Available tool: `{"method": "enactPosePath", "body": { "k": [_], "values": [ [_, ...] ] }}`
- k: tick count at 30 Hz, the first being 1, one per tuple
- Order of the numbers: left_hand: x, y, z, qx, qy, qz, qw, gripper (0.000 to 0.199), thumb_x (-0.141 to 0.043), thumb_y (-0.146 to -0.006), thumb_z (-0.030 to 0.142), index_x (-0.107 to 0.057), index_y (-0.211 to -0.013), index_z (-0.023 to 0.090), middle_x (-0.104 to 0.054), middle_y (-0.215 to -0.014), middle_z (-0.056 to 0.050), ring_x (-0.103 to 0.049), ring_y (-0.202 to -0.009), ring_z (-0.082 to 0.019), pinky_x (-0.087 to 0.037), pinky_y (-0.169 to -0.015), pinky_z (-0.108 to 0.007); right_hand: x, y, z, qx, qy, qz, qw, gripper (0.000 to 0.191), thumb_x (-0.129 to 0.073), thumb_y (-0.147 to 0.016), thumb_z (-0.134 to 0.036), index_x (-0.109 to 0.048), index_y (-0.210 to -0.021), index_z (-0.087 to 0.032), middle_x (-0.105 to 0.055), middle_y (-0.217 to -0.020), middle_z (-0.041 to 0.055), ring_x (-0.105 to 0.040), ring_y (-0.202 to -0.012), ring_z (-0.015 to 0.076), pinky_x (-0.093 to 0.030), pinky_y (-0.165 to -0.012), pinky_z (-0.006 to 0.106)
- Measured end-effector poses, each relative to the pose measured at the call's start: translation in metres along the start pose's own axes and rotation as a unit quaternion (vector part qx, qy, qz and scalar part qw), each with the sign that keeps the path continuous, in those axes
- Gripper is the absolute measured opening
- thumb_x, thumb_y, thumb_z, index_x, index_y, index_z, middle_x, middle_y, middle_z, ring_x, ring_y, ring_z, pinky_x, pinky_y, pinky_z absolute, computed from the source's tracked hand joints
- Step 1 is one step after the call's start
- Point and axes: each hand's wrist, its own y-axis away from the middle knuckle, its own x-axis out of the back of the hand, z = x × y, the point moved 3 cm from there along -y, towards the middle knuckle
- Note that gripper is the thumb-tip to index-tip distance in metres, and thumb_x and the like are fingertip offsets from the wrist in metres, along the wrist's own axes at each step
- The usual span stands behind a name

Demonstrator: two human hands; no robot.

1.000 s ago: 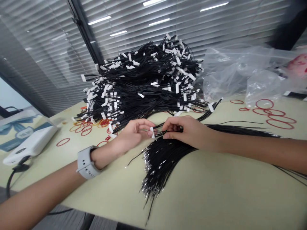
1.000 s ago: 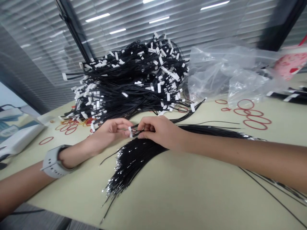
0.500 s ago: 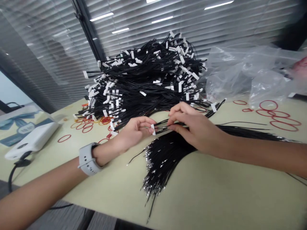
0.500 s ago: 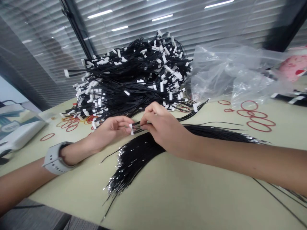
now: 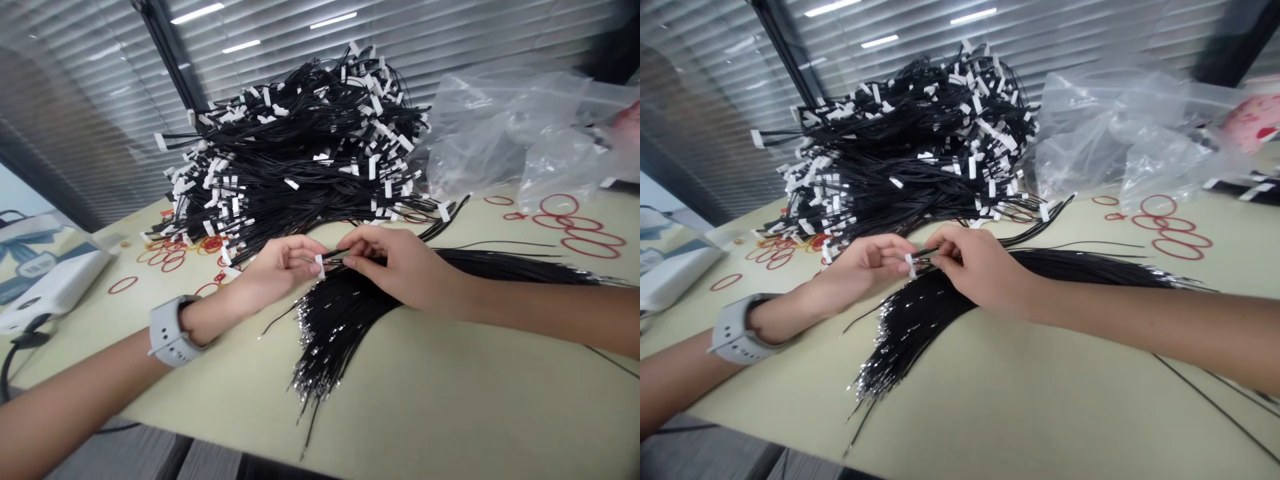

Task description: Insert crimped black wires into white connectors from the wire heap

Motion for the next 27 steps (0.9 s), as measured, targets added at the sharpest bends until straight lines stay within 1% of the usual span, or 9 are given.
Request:
{"method": "enactPosePath", "body": {
  "k": [3, 7, 10, 13, 18, 24, 27],
  "values": [
    [-0.0005, 0.0002, 0.0001, 0.000, -0.001, -0.002, 1.000, 0.014, -0.058, -0.073, 0.011, -0.055, -0.086, 0.013, -0.061, -0.078, -0.001, -0.058, -0.069, -0.008, -0.044, -0.066, -0.020, -0.0010, -0.0005, 0.0023, -0.019, -0.021, 0.007, 1.000, 0.016, -0.052, -0.077, -0.020, -0.051, -0.093, -0.019, -0.058, -0.072, -0.0015, -0.055, -0.066, 0.0100, -0.042, -0.063, 0.023],
    [-0.0007, -0.0002, 0.0000, 0.002, -0.003, 0.000, 1.000, 0.014, -0.058, -0.073, 0.010, -0.056, -0.086, 0.013, -0.062, -0.077, -0.001, -0.059, -0.070, -0.008, -0.045, -0.066, -0.020, -0.0019, -0.0008, 0.0030, -0.031, -0.035, -0.007, 0.999, 0.019, -0.051, -0.077, -0.020, -0.044, -0.094, -0.019, -0.056, -0.067, -0.0029, -0.054, -0.063, 0.0101, -0.042, -0.061, 0.024],
    [-0.0004, -0.0006, -0.0004, -0.002, -0.005, -0.001, 1.000, 0.015, -0.058, -0.073, 0.009, -0.056, -0.087, 0.012, -0.062, -0.078, -0.001, -0.059, -0.071, -0.008, -0.045, -0.067, -0.019, -0.0015, -0.0004, 0.0028, -0.031, -0.041, -0.015, 0.999, 0.022, -0.051, -0.077, -0.019, -0.041, -0.096, -0.020, -0.056, -0.068, -0.0035, -0.054, -0.064, 0.0099, -0.042, -0.061, 0.024],
    [-0.0002, -0.0005, -0.0009, -0.003, -0.012, -0.005, 1.000, 0.015, -0.059, -0.073, 0.009, -0.056, -0.087, 0.013, -0.062, -0.077, 0.000, -0.059, -0.071, -0.007, -0.045, -0.067, -0.018, -0.0005, -0.0001, 0.0016, -0.033, -0.037, -0.018, 0.999, 0.024, -0.050, -0.076, -0.018, -0.040, -0.098, -0.021, -0.056, -0.068, -0.0040, -0.054, -0.063, 0.0096, -0.042, -0.061, 0.024],
    [-0.0012, 0.0014, 0.0002, 0.002, -0.033, -0.013, 0.999, 0.016, -0.059, -0.073, 0.011, -0.056, -0.089, 0.012, -0.064, -0.079, -0.003, -0.061, -0.073, -0.010, -0.047, -0.069, -0.021, -0.0004, 0.0000, -0.0010, -0.038, -0.029, -0.027, 0.998, 0.026, -0.051, -0.075, -0.017, -0.039, -0.098, -0.021, -0.057, -0.068, -0.0044, -0.055, -0.062, 0.0094, -0.041, -0.061, 0.023],
    [-0.0019, 0.0042, 0.0023, -0.005, -0.057, -0.012, 0.998, 0.019, -0.059, -0.074, 0.015, -0.057, -0.092, 0.012, -0.065, -0.080, -0.005, -0.061, -0.075, -0.012, -0.048, -0.068, -0.022, -0.0004, -0.0010, -0.0020, -0.033, -0.029, -0.025, 0.999, 0.026, -0.051, -0.075, -0.017, -0.038, -0.097, -0.020, -0.055, -0.065, -0.0049, -0.053, -0.058, 0.0090, -0.040, -0.058, 0.023],
    [-0.0022, 0.0045, 0.0030, -0.008, -0.066, -0.013, 0.998, 0.018, -0.059, -0.074, 0.016, -0.057, -0.091, 0.012, -0.065, -0.079, -0.005, -0.061, -0.074, -0.011, -0.047, -0.067, -0.022, -0.0007, -0.0014, -0.0022, -0.030, -0.041, -0.026, 0.998, 0.026, -0.050, -0.075, -0.017, -0.038, -0.097, -0.021, -0.055, -0.065, -0.0050, -0.053, -0.060, 0.0090, -0.040, -0.059, 0.023]
  ]
}}
